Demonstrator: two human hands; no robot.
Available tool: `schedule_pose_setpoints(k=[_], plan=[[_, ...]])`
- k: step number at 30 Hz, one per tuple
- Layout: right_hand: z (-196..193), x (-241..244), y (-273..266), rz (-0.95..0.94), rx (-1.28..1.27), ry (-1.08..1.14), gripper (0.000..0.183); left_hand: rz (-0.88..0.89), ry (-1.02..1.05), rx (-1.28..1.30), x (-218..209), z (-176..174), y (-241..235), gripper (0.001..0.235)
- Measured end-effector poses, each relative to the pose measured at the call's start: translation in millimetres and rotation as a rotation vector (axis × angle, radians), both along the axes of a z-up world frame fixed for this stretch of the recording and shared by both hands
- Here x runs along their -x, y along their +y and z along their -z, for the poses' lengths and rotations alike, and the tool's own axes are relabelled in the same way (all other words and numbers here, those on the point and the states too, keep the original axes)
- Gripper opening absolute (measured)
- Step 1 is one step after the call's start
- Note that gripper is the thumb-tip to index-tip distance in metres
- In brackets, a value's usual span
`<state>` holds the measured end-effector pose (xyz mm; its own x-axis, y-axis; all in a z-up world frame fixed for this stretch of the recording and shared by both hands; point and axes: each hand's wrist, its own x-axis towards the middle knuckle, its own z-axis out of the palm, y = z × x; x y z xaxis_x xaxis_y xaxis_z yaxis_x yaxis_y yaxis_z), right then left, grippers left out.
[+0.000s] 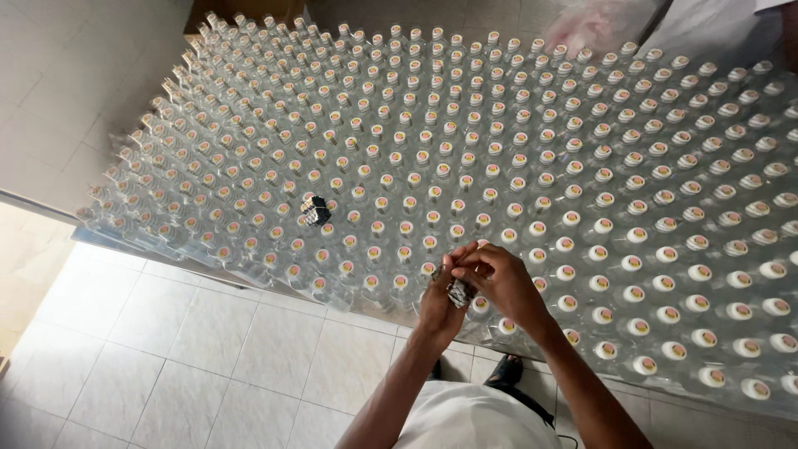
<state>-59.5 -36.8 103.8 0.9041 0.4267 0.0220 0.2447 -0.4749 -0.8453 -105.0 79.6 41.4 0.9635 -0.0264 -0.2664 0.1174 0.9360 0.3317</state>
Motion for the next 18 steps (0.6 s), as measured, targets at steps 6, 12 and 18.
schedule_pose_setpoints(k=[6,12,18], plan=[[40.3,13.0,-0.2,0.076,-0.095,0.295,0.019,0.043,-0.005,0.011,11.4,25.2,12.0,0.027],[31.0,32.3,-6.2,0.181,-0.186,0.319,0.015,0.116,0.074,-0.005,22.7,12.0,11.0,0.036],[7.5,30.0,-31.7,0.201,-0.185,0.242,0.011,0.180,0.108,-0.118,17.7,58.7,3.8,0.031]])
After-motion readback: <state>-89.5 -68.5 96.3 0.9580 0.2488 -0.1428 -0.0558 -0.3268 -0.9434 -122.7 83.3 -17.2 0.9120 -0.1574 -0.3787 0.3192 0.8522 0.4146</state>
